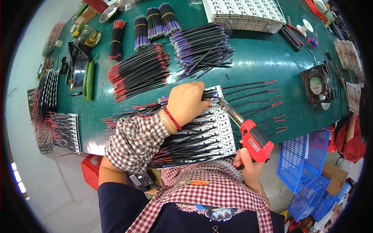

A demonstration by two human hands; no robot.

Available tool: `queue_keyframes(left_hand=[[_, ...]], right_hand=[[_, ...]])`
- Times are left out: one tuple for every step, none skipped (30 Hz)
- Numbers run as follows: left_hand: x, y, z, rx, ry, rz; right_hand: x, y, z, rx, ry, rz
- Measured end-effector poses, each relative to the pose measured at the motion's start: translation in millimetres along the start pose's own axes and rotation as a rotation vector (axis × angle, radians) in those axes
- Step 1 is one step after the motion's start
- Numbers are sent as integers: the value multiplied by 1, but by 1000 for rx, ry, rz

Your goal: The person solders wires onto circuit board strips using a soldering tool, sets the completed board onto a stack, retrieves a new board and wires, and feeds solder wire into the soldering tool.

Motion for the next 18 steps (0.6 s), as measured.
queue_keyframes(left_hand=[[0, 0, 0, 4, 2, -2], [0, 0, 0, 2, 2, -1], [0, 0, 0, 1, 2, 1], [0, 0, 0, 1, 1, 2], [1, 0, 0, -2, -11, -2], [1, 0, -1, -5, -23, -5], [1, 0, -1, -8, -35, -7], [1, 0, -1, -2, -24, 5], [1, 0, -2, 3, -14, 17], [1, 0, -2, 7, -9, 22], [1, 0, -2, 6, -8, 27], [1, 0, -2, 4, -11, 26], [1, 0, -3, 3, -15, 24], [1, 0, -3, 1, -13, 32], [1, 0, -3, -1, -12, 42], [1, 0, -3, -2, -11, 51], [2, 0, -3, -5, -13, 53], [2, 0, -3, -7, -14, 54]], right_hand=[[1, 0, -1, 2, -1, -1], [1, 0, -2, -2, 0, 9], [2, 1, -2, -6, 1, 20], [3, 1, -3, -10, 3, 32], [3, 1, -3, -17, 6, 31], [4, 1, -3, -24, 9, 29], [4, 1, -3, -35, 14, 23], [4, 0, -3, -42, 28, 18], [4, 0, -3, -53, 44, 10], [4, -1, -3, -50, 34, 6], [4, -1, -3, -39, 36, 6], [3, -2, -4, -13, 13, 10], [2, -2, -4, 12, -8, 12], [2, -2, -4, 16, -9, 24], [2, -1, -4, 18, -6, 32], [2, -1, -5, 20, -3, 41], [2, 0, -5, 12, 0, 33], [1, 1, -5, 3, 3, 25]])
Point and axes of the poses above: each hand's wrist, its own x-axis towards the middle knuckle, its own z-axis out of the back of the hand, y = z × x, the point moved 1 cm from there along x, towards the middle knuckle, and after that the axes turned 9 degrees about -x, right-handed, at the moved point
